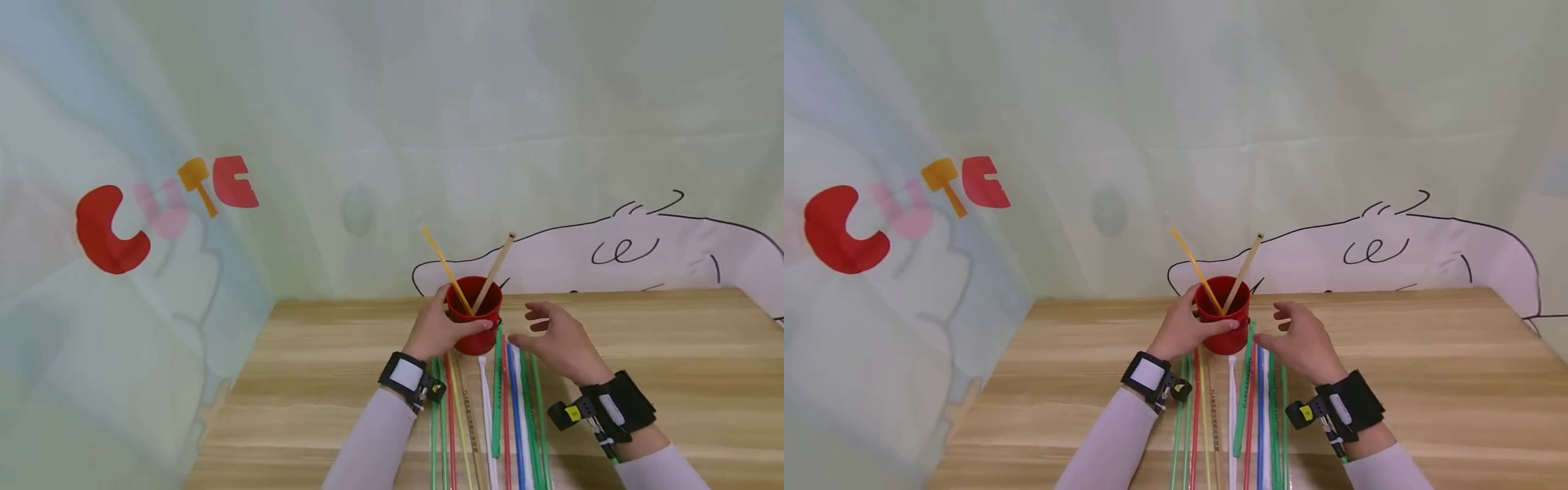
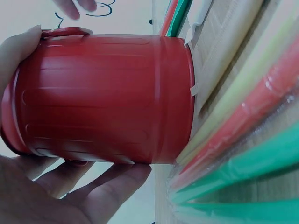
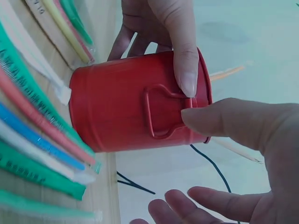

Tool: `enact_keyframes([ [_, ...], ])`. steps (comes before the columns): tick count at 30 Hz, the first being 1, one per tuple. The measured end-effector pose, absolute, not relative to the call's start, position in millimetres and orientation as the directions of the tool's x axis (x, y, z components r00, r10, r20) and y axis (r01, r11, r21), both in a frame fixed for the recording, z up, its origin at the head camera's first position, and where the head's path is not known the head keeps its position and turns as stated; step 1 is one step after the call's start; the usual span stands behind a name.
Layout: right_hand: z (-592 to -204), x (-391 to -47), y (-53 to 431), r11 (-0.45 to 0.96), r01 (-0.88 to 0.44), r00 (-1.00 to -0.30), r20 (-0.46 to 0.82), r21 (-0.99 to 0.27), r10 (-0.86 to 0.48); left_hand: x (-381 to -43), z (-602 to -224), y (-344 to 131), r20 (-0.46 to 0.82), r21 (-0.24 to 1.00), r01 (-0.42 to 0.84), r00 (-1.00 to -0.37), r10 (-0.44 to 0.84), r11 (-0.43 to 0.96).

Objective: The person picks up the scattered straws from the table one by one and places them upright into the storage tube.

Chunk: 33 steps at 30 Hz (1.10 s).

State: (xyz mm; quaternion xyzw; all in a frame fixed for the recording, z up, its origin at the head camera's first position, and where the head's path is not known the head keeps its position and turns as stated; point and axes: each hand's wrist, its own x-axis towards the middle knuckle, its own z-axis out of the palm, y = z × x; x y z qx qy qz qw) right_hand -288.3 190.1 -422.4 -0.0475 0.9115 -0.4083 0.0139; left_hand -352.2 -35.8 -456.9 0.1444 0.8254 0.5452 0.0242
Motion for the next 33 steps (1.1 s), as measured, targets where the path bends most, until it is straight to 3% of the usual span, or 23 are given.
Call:
enact_keyframes([
  [10, -424, -271, 204, 0.739, -0.041, -0.997, -0.017, -0.673, -0.071, -352, -455, -36, 0.107, 0.901, 0.21, -0.956, 0.275, 0.38],
  [24, -448, -272, 202, 0.822, 0.051, -0.989, -0.146, -0.568, -0.039, -352, -456, -35, 0.102, 0.902, 0.204, -0.957, 0.273, 0.38],
  [33, -461, -268, 193, 0.85, 0.018, -0.995, -0.092, -0.526, -0.035, -351, -457, -36, 0.112, 0.905, 0.209, -0.957, 0.266, 0.37],
])
